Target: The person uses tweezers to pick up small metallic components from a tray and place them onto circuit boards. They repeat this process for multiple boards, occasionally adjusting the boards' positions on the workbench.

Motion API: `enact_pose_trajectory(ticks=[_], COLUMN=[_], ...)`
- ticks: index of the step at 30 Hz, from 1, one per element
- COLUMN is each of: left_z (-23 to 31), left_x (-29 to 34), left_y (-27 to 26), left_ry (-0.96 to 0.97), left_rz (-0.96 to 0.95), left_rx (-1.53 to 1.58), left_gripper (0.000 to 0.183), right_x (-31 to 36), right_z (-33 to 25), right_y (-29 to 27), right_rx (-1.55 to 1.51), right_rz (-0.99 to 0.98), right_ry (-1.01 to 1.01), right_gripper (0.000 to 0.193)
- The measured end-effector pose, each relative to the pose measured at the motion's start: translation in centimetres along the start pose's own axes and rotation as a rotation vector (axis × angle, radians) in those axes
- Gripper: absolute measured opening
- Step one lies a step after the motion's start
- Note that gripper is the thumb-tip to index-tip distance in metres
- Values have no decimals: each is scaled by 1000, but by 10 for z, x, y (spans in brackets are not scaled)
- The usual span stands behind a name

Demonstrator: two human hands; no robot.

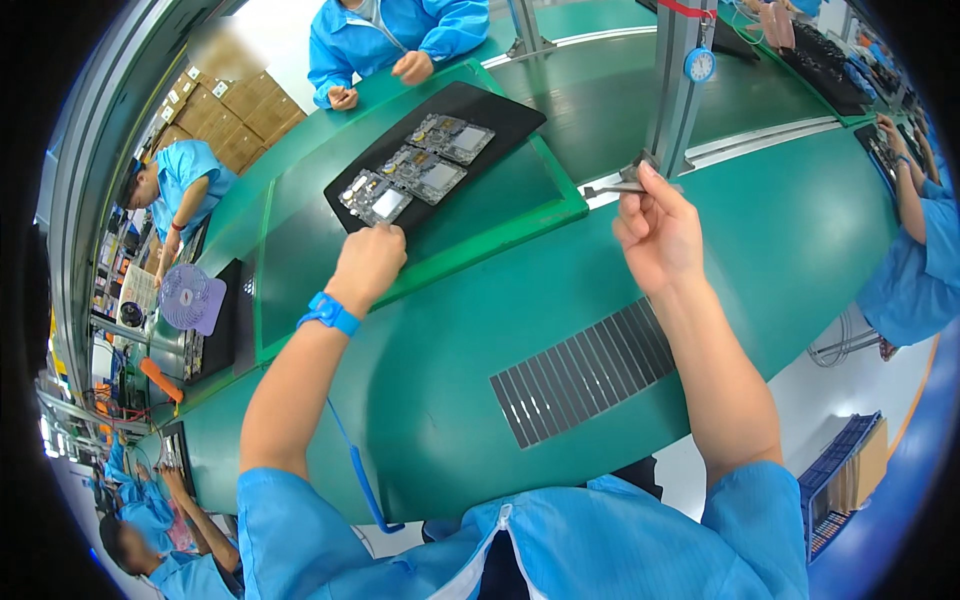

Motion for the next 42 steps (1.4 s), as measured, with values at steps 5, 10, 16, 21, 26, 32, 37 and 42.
enact_pose_trajectory(ticks=[5, 10, 16, 21, 26, 32, 37, 42], left_z=[30, 75, 94, 123, 103, 94, 144, 158], left_x=[84, 233, 299, 253, 236, 228, 205, 200], left_y=[-22, -53, -50, -60, -46, -51, -47, -34], left_ry=[67, 180, -21, -17, -73, -113, -56, -52], left_rz=[112, 147, 99, 242, 309, 386, 374, 331], left_rx=[-16, -4, 196, 383, 554, 562, 676, 614], left_gripper=[10, 29, 28, 31, 43, 39, 43, 47], right_x=[3, 11, 51, 90, 100, 106, 108, 106], right_z=[-3, 19, 68, 106, 125, 132, 134, 136], right_y=[0, 14, 49, 47, 54, 53, 53, 51], right_rx=[19, 88, 498, 643, 660, 746, 776, 785], right_rz=[-2, -88, -148, -154, -169, -205, -192, -204], right_ry=[5, 59, 231, 309, 253, 178, 176, 162], right_gripper=[13, 15, 22, 28, 28, 28, 26, 26])
Point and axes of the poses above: each hand's wrist, its own x-axis away from the middle knuckle, its own y-axis out of the palm, z = x × y, the point moved 8 cm from there along -x, towards the middle knuckle, and after that the axes turned 3 degrees about x, right-handed, at the moved point
